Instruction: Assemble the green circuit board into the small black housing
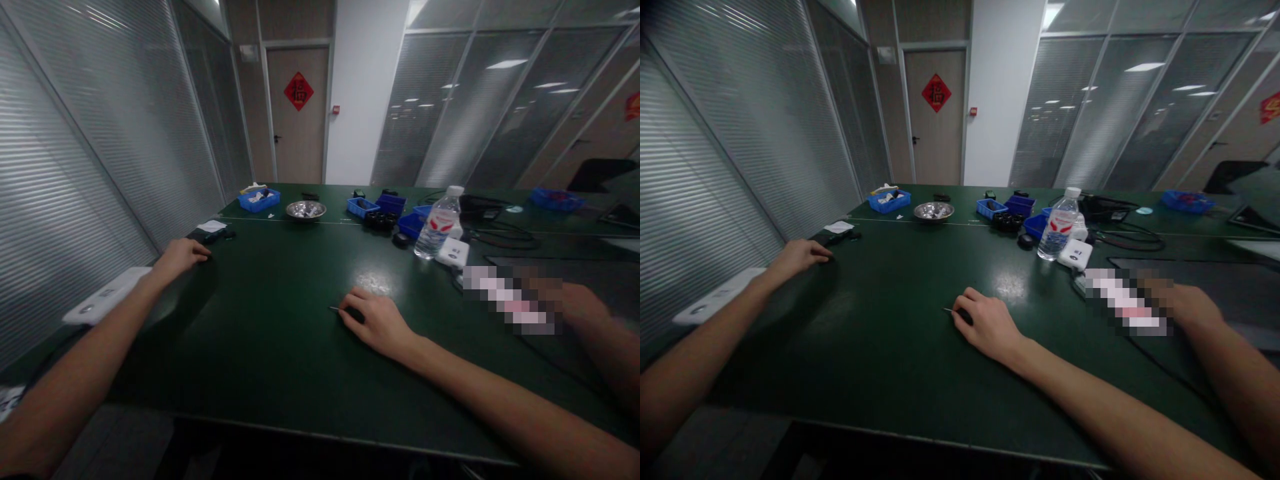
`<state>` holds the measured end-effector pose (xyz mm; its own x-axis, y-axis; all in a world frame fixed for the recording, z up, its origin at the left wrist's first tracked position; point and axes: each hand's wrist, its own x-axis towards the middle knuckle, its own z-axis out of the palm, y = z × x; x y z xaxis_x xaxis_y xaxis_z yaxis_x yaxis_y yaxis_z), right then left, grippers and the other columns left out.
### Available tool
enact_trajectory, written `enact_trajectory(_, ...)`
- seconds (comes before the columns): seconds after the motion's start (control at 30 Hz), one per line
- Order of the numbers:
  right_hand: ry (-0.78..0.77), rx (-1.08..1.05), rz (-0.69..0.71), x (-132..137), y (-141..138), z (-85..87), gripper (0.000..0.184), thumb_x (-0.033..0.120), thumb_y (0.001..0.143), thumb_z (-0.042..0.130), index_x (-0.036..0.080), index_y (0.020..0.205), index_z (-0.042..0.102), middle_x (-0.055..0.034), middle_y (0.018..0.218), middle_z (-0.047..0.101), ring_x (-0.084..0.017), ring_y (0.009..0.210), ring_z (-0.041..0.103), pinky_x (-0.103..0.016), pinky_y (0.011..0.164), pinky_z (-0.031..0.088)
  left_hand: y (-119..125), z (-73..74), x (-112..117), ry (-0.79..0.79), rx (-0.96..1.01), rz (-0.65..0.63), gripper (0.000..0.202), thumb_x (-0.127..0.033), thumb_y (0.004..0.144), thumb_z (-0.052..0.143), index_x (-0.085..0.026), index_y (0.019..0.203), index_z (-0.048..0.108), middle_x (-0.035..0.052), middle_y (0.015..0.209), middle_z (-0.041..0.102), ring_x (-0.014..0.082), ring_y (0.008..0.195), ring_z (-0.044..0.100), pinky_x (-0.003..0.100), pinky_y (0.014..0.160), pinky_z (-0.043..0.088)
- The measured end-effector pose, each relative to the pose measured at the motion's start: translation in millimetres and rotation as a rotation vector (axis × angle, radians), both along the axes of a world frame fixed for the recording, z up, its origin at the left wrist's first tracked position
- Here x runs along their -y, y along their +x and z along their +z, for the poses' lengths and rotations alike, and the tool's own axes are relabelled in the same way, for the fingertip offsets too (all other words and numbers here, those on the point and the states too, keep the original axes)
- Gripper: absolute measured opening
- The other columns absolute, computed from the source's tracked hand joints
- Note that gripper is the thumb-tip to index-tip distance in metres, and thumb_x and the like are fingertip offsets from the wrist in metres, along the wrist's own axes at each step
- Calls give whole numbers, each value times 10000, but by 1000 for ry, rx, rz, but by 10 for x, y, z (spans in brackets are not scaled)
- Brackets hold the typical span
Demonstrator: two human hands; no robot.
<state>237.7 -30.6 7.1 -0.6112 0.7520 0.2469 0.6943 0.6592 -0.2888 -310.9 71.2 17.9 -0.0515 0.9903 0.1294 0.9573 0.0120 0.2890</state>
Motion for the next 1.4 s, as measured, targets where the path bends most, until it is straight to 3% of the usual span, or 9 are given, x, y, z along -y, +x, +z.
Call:
enact_trajectory(0.3,-3,1,2,5,-14,11,177,318,1002,531,224,1021,679,-31,1011,627,-145,787,610,-275,683,431,100,48,45,8,-81,5,280,-289,776,687,-157,988,815,119,1051,787,298,981,719,353,919,523)
enact_trajectory(0.5,-1,1,-2,0,-14,3,186,334,1009,526,228,1024,678,-29,1017,631,-141,768,604,-273,661,420,156,58,114,30,-122,15,220,-310,788,662,-187,894,811,81,964,789,279,938,712,334,887,537)
enact_trajectory(0.73,-3,-4,6,-7,-5,5,188,329,1007,526,222,1031,679,-40,1029,636,-150,781,612,-284,686,441,146,27,145,59,-173,35,263,-333,844,625,-188,965,808,107,1001,780,317,992,692,397,931,523)
enact_trajectory(1.4,5,-5,7,-8,-12,0,174,322,1001,539,228,1037,682,-34,1009,637,-154,800,614,-285,684,436,305,55,131,32,-256,42,257,-279,835,591,-180,948,800,118,986,769,317,980,683,377,903,516)
